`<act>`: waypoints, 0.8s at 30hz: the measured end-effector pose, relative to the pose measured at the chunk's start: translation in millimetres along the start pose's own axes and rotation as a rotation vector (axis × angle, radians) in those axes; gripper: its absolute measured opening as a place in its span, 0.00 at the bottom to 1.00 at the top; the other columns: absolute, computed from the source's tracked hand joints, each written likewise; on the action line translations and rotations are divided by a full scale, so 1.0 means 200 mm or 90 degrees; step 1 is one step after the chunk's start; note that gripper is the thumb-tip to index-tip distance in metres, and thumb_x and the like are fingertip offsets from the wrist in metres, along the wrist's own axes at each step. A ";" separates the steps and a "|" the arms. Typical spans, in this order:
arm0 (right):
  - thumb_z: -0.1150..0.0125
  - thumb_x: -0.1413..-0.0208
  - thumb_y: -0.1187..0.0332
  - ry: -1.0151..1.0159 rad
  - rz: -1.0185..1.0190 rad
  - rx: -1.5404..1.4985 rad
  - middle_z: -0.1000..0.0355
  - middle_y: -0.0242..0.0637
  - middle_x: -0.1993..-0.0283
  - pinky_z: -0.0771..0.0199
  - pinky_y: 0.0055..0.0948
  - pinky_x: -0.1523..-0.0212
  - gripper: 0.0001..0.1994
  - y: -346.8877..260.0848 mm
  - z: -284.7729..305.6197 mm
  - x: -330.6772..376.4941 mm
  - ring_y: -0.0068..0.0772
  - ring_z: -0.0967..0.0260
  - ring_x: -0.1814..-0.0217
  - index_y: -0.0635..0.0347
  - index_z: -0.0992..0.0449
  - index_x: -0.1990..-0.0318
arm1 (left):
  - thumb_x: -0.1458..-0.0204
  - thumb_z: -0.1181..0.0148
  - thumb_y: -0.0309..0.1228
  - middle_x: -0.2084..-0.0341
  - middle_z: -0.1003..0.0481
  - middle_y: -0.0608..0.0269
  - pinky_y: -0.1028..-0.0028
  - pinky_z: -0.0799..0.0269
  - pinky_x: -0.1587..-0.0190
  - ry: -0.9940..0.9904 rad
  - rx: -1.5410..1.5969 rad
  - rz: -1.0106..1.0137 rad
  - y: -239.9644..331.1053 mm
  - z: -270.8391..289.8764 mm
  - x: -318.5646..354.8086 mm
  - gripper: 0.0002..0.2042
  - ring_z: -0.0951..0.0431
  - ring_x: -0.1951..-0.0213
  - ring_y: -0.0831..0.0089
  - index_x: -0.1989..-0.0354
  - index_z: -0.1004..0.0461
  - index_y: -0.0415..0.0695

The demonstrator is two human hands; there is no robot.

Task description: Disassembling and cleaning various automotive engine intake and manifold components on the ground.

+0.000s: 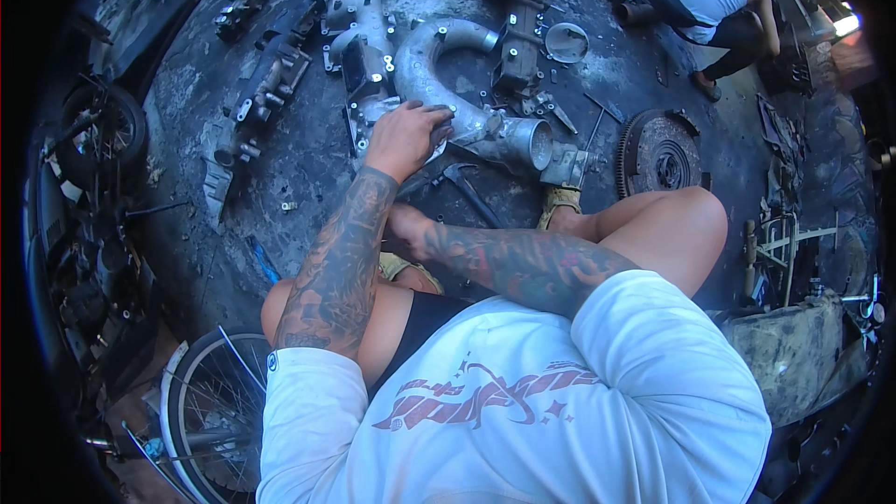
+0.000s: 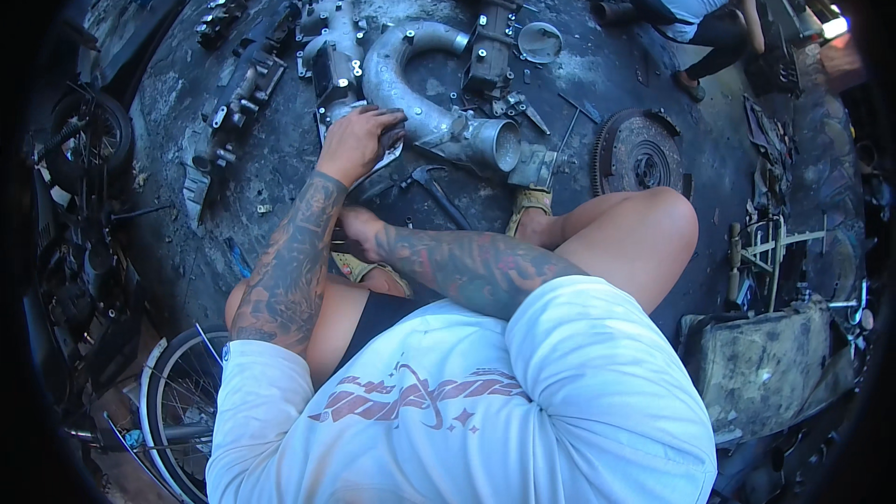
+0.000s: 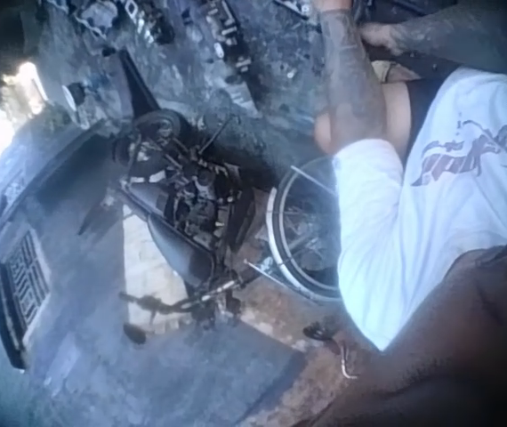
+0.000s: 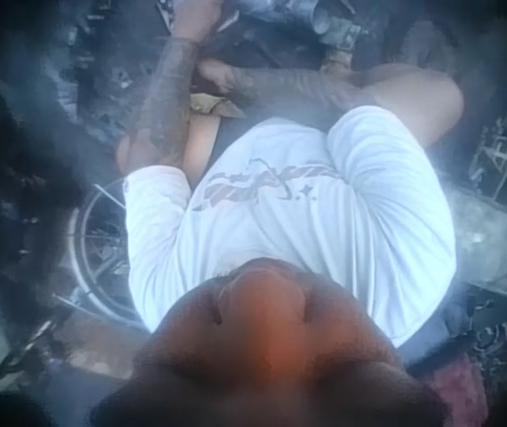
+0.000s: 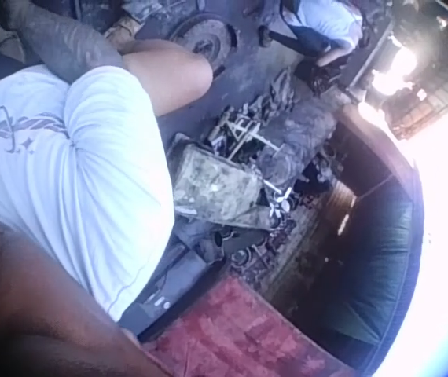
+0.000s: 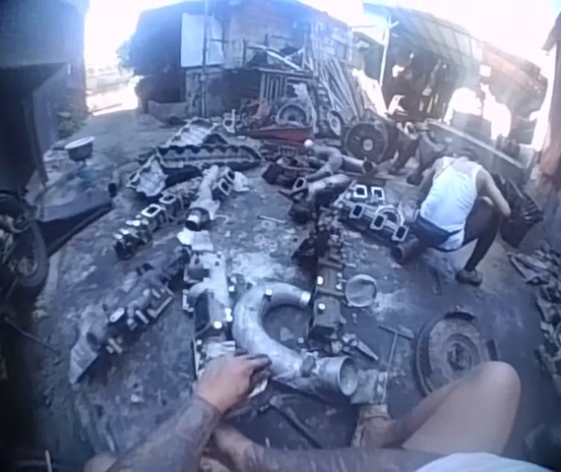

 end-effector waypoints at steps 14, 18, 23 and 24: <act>0.46 0.44 0.49 0.189 0.015 0.757 0.31 0.28 0.72 0.36 0.24 0.70 0.21 -0.74 1.02 0.49 0.19 0.38 0.69 0.61 0.24 0.63 | 0.53 0.42 0.42 0.70 0.23 0.54 0.63 0.29 0.61 -0.056 0.132 0.193 -0.14 -0.03 -0.07 0.13 0.23 0.65 0.55 0.63 0.21 0.49; 0.47 0.44 0.49 0.248 0.053 0.723 0.30 0.32 0.73 0.36 0.25 0.71 0.22 -0.97 1.10 0.44 0.22 0.38 0.73 0.65 0.26 0.62 | 0.55 0.37 0.41 0.69 0.23 0.52 0.66 0.29 0.60 -0.046 0.222 0.214 -0.17 -0.03 -0.05 0.14 0.23 0.65 0.56 0.64 0.21 0.45; 0.47 0.43 0.50 0.330 0.026 0.740 0.28 0.36 0.71 0.31 0.26 0.74 0.23 -1.14 1.09 0.34 0.25 0.29 0.72 0.66 0.28 0.61 | 0.58 0.34 0.38 0.69 0.23 0.51 0.67 0.30 0.61 -0.061 0.240 0.192 -0.22 -0.04 -0.04 0.15 0.23 0.66 0.57 0.64 0.22 0.42; 0.48 0.43 0.49 0.308 0.039 0.673 0.26 0.38 0.70 0.28 0.27 0.73 0.23 -1.15 1.00 0.33 0.27 0.27 0.70 0.67 0.27 0.64 | 0.58 0.34 0.38 0.69 0.23 0.51 0.67 0.30 0.61 -0.091 0.241 0.206 -0.24 -0.04 -0.02 0.15 0.23 0.66 0.57 0.64 0.22 0.41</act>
Point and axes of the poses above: each hand's wrist, its own x-axis away from the middle knuckle, its own z-axis out of the back of the hand, y = z × x, the point moved 9 cm from there along -x, towards the middle knuckle
